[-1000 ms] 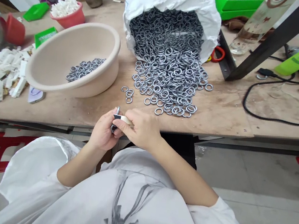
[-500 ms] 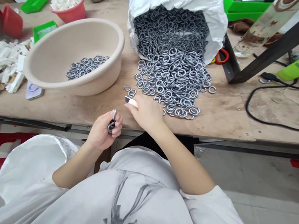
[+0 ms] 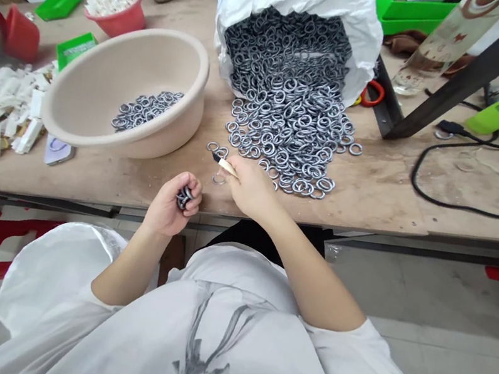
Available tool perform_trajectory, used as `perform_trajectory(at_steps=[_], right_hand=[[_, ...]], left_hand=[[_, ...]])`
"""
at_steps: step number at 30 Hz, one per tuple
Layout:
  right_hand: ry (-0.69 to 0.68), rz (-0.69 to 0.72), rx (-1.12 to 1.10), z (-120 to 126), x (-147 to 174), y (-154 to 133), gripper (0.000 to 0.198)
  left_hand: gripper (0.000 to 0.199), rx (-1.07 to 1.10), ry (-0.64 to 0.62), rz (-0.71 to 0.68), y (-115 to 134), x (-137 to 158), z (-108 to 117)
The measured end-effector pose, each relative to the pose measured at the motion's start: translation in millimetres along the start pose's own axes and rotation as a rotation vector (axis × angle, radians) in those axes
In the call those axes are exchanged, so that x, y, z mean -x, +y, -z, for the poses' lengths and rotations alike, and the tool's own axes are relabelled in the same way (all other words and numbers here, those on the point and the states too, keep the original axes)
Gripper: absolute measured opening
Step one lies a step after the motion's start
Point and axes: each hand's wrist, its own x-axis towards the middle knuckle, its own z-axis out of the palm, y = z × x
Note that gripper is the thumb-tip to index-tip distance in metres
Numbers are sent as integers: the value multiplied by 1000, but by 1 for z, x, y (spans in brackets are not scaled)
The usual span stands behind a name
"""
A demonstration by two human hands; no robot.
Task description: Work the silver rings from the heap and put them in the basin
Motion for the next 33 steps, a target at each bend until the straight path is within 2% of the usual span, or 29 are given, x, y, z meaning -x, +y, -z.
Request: perform_trajectory(at_steps=[3,7,11,13,15,17,19,22,25,30,33], right_hand=[[-30,10,-202,4,9,-5,19],[-74,4,-446,2,15,-14,19],[-96,-30,-689,-1,20,-18,19],[-101,-26,-744,-1,23,-17,26],[-26,-23,-687,0,26,-14,32],[93,-14,-528,0,30,-12,37],[152,29,-362,0,36,-11,42],[112,144,-225,-1,44,-14,47],[79,196,-160,-2,49,-18,50],[46,195,-115,-4,46,-18,50],[93,83,-78,-6,37,-7,51]], left_hand=[[44,-132,-43,-25,-7,-2,-5],[44,-307,-79,-78,-17,0,-5],[45,-232,-55,-92,-20,5,-10],[46,-149,-61,-72,-17,8,-17],[47,-84,-88,-29,-13,11,-24],[48,-36,-103,18,-9,13,-29],[49,2,-88,41,-7,14,-31],[49,37,-40,45,-7,14,-31],[48,47,-35,45,-9,13,-29],[49,60,-80,36,-12,14,-29],[50,49,-132,39,-12,18,-29]])
